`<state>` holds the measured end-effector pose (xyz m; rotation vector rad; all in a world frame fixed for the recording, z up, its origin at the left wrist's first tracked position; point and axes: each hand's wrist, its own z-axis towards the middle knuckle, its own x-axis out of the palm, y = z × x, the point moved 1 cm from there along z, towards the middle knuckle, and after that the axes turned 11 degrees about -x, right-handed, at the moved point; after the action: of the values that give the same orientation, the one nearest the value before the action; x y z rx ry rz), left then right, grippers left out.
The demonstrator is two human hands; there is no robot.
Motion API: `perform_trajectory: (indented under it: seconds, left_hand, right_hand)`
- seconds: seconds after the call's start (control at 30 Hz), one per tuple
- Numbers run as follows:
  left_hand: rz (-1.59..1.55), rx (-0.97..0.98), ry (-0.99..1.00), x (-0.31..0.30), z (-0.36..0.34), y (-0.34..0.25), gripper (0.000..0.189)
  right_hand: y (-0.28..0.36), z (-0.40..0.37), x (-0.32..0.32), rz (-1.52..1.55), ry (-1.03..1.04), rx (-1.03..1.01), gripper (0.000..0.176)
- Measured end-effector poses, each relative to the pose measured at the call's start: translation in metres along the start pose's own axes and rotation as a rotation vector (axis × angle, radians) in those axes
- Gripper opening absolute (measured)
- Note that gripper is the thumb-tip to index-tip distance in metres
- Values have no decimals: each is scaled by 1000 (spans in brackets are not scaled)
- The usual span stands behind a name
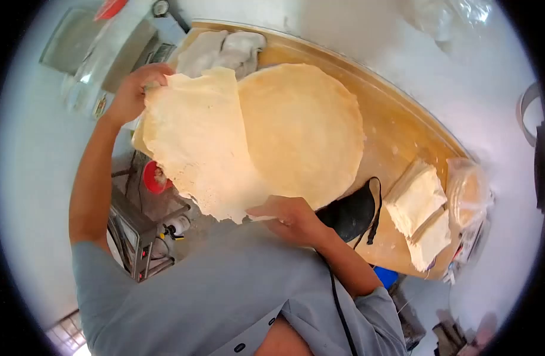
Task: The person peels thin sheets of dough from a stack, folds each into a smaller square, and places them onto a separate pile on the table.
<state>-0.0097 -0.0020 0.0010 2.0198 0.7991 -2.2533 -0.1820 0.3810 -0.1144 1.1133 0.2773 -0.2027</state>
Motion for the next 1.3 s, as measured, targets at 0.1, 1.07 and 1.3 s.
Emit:
perform_trajectory:
  seconds: [0.1,1.07,1.3]
  left_hand:
    - [-263,-158,-173,-31,-40,-14,11]
    - [-535,-440,-470,92,-102,-90,21]
    - [-416,-431,-164,251,-164,-68,20]
  right_hand:
    - [39,23,-21,109,-10,-83,36]
    - [10,-43,-148,-598,-562,121,25]
    - [-81,-134,-89,-601,-294,293,25]
